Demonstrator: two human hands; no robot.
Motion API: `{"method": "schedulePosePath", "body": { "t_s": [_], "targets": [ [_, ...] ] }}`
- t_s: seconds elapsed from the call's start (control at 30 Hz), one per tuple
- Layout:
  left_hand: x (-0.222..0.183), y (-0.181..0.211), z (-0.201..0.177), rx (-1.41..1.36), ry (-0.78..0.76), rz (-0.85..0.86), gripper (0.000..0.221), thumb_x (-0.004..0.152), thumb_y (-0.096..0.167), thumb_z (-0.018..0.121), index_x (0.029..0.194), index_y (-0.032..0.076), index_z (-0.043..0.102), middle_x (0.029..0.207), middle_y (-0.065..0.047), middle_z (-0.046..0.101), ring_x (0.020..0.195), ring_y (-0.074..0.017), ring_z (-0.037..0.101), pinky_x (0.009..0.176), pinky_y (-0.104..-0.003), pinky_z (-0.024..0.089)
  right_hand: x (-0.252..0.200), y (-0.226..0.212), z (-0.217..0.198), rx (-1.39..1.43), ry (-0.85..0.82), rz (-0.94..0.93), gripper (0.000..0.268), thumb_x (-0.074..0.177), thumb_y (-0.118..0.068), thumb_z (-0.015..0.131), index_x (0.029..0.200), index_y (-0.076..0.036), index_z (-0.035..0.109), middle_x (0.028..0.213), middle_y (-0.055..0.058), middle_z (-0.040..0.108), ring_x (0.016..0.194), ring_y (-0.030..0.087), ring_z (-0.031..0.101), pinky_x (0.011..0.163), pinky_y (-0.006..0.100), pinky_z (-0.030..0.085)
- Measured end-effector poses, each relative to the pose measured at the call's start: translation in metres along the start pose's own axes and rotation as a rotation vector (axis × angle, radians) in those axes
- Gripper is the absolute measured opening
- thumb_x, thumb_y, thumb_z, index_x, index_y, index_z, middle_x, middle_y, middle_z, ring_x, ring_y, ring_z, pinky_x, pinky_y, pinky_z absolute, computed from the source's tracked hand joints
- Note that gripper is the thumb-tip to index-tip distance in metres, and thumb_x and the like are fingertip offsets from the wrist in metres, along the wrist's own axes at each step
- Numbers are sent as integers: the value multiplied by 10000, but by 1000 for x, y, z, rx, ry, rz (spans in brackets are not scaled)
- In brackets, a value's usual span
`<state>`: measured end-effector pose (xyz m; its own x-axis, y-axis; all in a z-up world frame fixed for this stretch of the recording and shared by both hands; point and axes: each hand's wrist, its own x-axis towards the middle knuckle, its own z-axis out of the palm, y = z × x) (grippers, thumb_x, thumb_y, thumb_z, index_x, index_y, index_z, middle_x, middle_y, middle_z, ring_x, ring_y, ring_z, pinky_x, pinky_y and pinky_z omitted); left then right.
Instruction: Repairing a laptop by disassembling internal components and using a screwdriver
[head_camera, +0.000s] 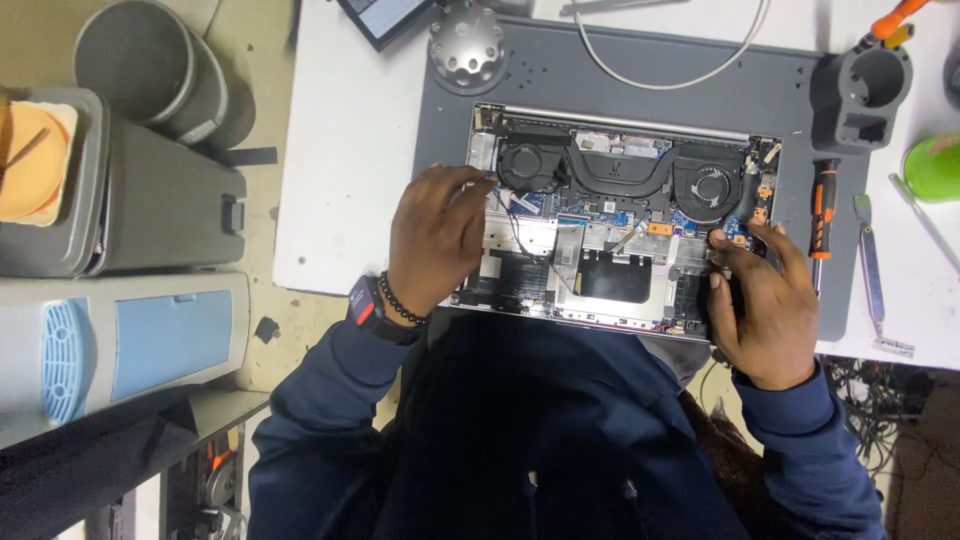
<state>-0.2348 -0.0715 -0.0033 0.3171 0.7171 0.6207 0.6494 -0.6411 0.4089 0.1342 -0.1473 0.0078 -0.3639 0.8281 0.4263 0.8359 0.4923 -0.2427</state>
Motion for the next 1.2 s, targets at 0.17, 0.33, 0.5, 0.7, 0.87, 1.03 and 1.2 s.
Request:
{"method": "schedulePosePath", "body": {
  "t_s": [0.17,0.33,0.5,0.7,0.87,1.03,1.2],
  "targets": [
    [-3,2,3,140,66,-61,216,1017,190,687,1136,11,703,1013,-119,569,883,-300,578,743,-439,496,0,-3,-1,17,1,13,255,1078,-57,523,1217,96,672,1284,183,721,1367,453,552,1208,568,460],
    [-9,-2,9,142,65,-63,290,995,296,726,1088,22,745,947,-108,599,858,-289,565,715,-433,470,-3,0,2,-5,6,12,274,1069,-48,530,1253,94,674,1295,170,720,1365,442,554,1222,559,455],
    [-16,-11,14,66,-22,17,506,767,-138,633,1229,64,673,1255,-52,637,1115,-318,586,956,-498,502,-3,2,3,0,-9,45,313,1059,-84,522,1269,87,680,1270,176,722,1377,429,551,1187,541,471],
    [-12,-6,12,140,-61,80,653,701,-174,658,1288,110,702,1168,13,765,1143,-293,589,937,-454,475,-4,3,4,4,9,37,284,1079,-107,511,1215,82,674,1283,160,723,1371,418,553,1165,536,496],
    [-11,-7,10,128,-44,143,539,772,-171,650,1242,87,706,1200,-40,714,1175,-318,583,964,-484,482,1,-3,-1,17,15,19,243,1070,-68,513,1187,81,665,1290,165,721,1353,439,556,1166,528,486],
    [-3,-1,6,188,-35,160,359,849,-65,688,1180,70,722,1158,-46,692,1111,-305,572,939,-458,501,-1,-1,-1,32,8,31,261,1061,-79,513,1208,76,664,1302,168,711,1348,446,550,1213,568,449],
    [6,7,-3,152,14,77,255,1026,147,641,1222,-13,668,1191,-125,609,1083,-330,583,931,-474,521,1,-1,-1,40,4,22,246,1067,-72,506,1177,88,656,1286,170,715,1346,444,545,1205,553,457]
  ]
}}
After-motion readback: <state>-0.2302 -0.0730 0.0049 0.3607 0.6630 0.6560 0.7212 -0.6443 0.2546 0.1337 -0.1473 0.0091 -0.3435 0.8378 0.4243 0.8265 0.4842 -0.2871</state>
